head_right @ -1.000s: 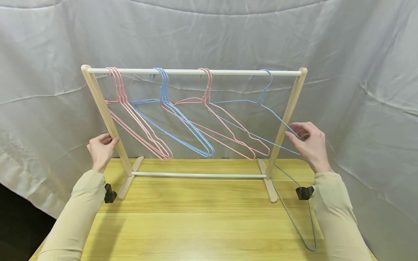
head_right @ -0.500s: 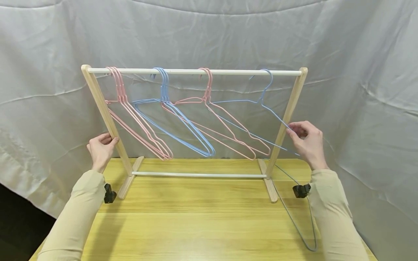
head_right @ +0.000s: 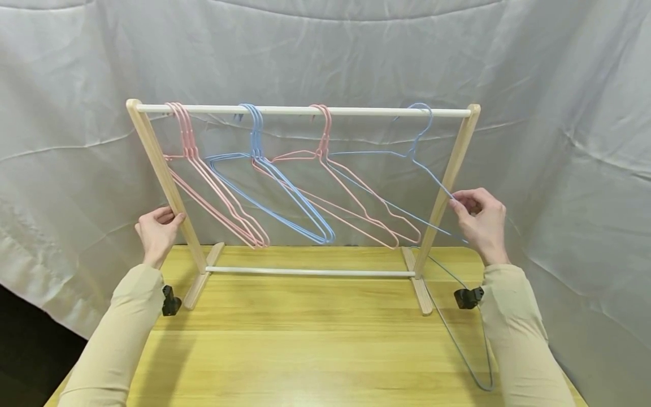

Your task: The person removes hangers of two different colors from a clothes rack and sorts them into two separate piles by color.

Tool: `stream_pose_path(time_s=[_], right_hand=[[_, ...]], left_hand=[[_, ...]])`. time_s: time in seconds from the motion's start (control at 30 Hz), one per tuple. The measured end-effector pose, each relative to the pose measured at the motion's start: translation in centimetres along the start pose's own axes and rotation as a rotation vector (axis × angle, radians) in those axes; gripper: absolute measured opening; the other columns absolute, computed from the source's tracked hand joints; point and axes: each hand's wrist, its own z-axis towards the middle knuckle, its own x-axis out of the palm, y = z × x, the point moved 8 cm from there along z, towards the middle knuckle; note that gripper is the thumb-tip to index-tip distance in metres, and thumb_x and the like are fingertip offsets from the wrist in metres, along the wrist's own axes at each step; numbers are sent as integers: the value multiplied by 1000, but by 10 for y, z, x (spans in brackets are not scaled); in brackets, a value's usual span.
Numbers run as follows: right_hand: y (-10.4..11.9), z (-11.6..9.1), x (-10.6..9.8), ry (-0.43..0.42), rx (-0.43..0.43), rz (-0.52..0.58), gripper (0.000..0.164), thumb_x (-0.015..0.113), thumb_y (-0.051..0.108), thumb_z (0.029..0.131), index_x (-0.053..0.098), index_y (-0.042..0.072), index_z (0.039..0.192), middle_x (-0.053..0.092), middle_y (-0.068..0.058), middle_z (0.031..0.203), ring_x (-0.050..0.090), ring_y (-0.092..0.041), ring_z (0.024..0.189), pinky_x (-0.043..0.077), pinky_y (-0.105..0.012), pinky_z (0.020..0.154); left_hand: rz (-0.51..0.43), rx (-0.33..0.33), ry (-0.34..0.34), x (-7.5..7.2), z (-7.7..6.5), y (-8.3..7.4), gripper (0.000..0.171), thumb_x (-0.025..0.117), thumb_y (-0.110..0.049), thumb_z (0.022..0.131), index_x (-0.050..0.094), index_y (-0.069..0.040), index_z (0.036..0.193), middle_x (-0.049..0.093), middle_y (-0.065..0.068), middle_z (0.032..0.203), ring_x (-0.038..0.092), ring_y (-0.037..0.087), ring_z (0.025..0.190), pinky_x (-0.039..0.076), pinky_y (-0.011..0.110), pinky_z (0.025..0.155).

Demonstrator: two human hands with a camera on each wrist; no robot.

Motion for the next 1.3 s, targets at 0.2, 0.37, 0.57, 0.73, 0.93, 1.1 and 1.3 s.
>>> stream_pose_path(time_s=[0.2,0.37,0.57,0.73,0.93,1.1,1.3], right_hand=[[1,-1,-3,-49,23,35,17,72,3,89,70,-9,101,57,30,72,51,8,64,39,-7,62],[-5,-2,-4,-69,92,84,11,71,1,89,73,-1,100,59,24,75,51,4,66,40,-8,63],[-10,-5,-5,-89,139,153,13,70,-2,88,75,5,98,62,19,77,53,2,67,41,-7,62],[-12,-9,-7,-116,132,193,14,70,-3,88,75,5,99,63,19,78,53,2,67,41,-7,61],[-19,-16,-8,-128,152,246,16,70,-4,88,75,4,100,64,17,81,54,2,69,42,-7,61],[-23,-23,-9,-152,132,251,15,70,-6,87,74,-1,101,65,17,83,58,4,73,46,-5,66],[-34,-37,-10,-201,149,390,15,71,-9,85,74,-6,99,67,11,85,65,3,78,51,-5,74]], left_hand=[[9,-5,1,0,1,0,35,68,-17,95,69,3,125,68,26,123,28,25,147,25,43,118],[18,-1,-5,0,1,0,34,68,-16,95,69,3,124,68,26,122,31,25,145,26,43,118],[8,9,-7,0,1,-1,34,69,-15,94,70,4,122,68,27,121,31,27,145,22,44,117],[7,19,1,0,1,-2,34,68,-14,95,69,5,123,68,27,122,30,27,146,21,45,118],[4,26,5,-1,1,-3,34,68,-13,95,68,6,123,67,27,121,30,28,147,20,46,119],[4,24,4,0,1,-3,34,69,-13,95,69,6,123,68,28,121,30,27,146,19,46,117],[7,19,1,0,1,-1,34,69,-14,95,69,5,122,68,27,121,31,27,146,19,46,117]])
